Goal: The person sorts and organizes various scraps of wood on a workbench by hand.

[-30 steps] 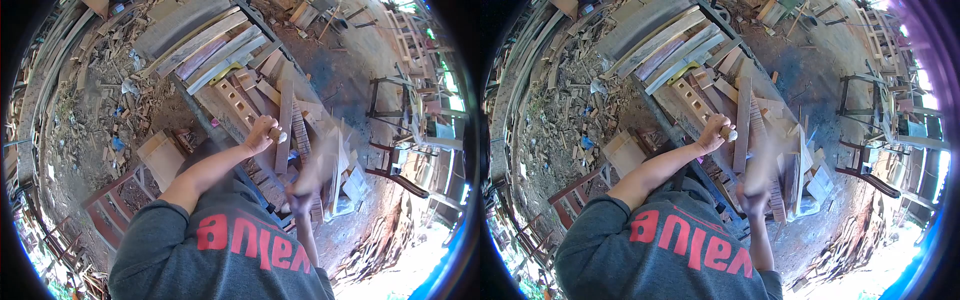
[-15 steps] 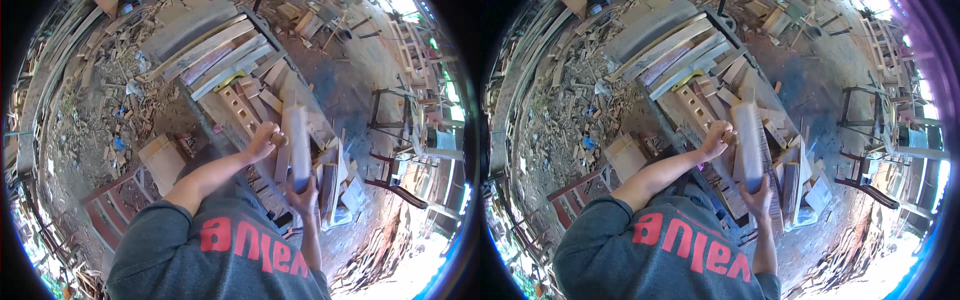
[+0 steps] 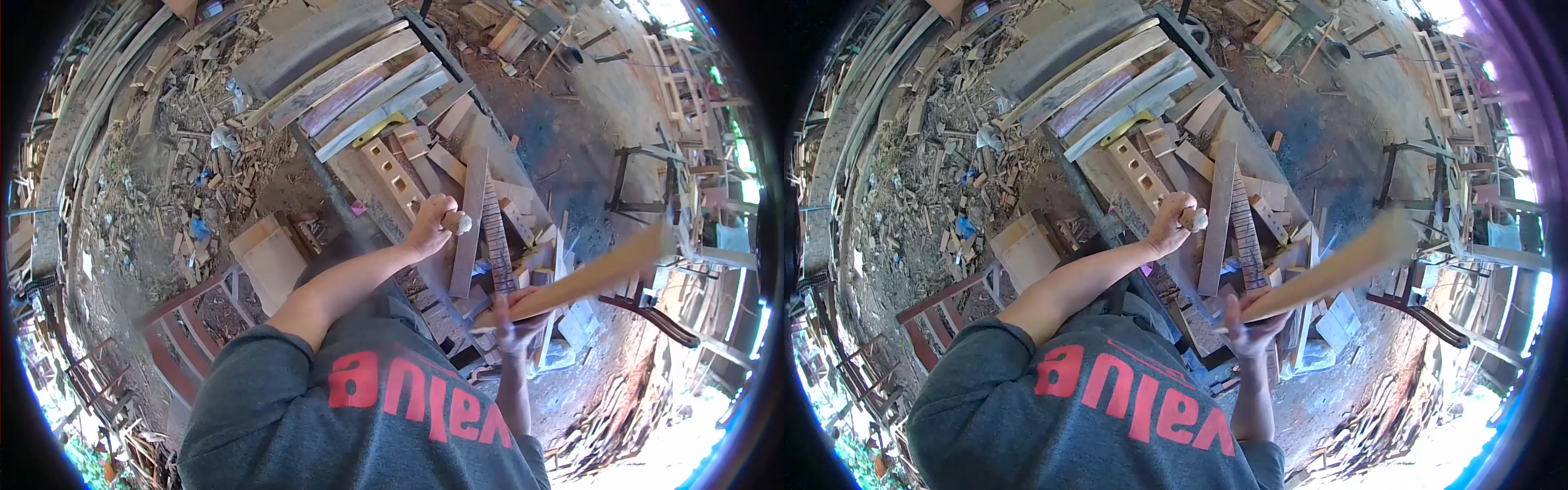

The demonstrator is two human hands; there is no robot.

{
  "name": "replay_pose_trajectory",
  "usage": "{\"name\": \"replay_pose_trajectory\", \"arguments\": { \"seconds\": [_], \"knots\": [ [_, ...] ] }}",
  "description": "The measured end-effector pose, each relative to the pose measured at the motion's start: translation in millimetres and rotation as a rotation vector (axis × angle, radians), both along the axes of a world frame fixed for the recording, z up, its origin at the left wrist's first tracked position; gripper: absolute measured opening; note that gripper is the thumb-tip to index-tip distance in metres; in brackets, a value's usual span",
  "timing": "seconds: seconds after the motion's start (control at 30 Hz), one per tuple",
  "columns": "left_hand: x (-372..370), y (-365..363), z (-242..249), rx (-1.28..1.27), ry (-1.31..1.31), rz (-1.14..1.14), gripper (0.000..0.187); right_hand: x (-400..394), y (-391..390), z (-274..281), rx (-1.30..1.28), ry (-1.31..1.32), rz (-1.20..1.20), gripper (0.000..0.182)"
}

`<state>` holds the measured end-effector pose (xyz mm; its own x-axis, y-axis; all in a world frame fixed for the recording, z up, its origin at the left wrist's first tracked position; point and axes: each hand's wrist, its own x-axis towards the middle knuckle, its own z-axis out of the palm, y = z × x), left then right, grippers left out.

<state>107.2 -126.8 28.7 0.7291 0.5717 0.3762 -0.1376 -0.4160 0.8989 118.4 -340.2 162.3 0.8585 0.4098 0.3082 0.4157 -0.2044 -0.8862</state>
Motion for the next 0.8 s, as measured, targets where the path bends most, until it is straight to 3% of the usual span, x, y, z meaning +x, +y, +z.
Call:
{"name": "replay_pose_trajectory", "arguments": {
  "seconds": [0.07, 0.13, 0.17, 0.23, 0.27, 0.33, 0.43, 0.57, 0.8],
  "knots": [
    [-1, 1, -2, 0.013, 0.000, 0.016, 0.022, 0, -5, -23, 0.080, -0.101, 0.027, 0.046],
    [0, 5, 1, 0.051, -0.081, -0.036, 0.018, 12, -12, -25, -0.709, 0.225, 0.175, 0.048],
    [6, 13, 2, 0.061, -0.091, -0.027, 0.018, 24, -11, -26, -0.702, 0.211, 0.180, 0.048],
    [2, 16, 9, -0.351, 0.019, -0.125, 0.016, 22, -10, -2, -0.548, 0.313, 0.110, 0.047],
    [10, 27, -5, -0.356, 0.090, -0.070, 0.017, 21, -5, 14, -0.603, 0.343, 0.050, 0.054],
    [19, 67, -31, -0.619, 0.039, -0.229, 0.025, 22, -13, 0, -0.537, 0.324, 0.016, 0.059],
    [14, 86, 14, -0.813, -0.025, -0.099, 0.030, 16, -18, -16, -0.477, 0.365, 0.002, 0.071],
    [12, 81, 35, -0.714, -0.070, -0.097, 0.040, 2, -14, -11, -0.412, 0.433, -0.013, 0.063],
    [9, 59, 23, -0.603, -0.038, -0.156, 0.031, 0, -8, 7, -0.388, 0.319, 0.033, 0.052]
  ]
}}
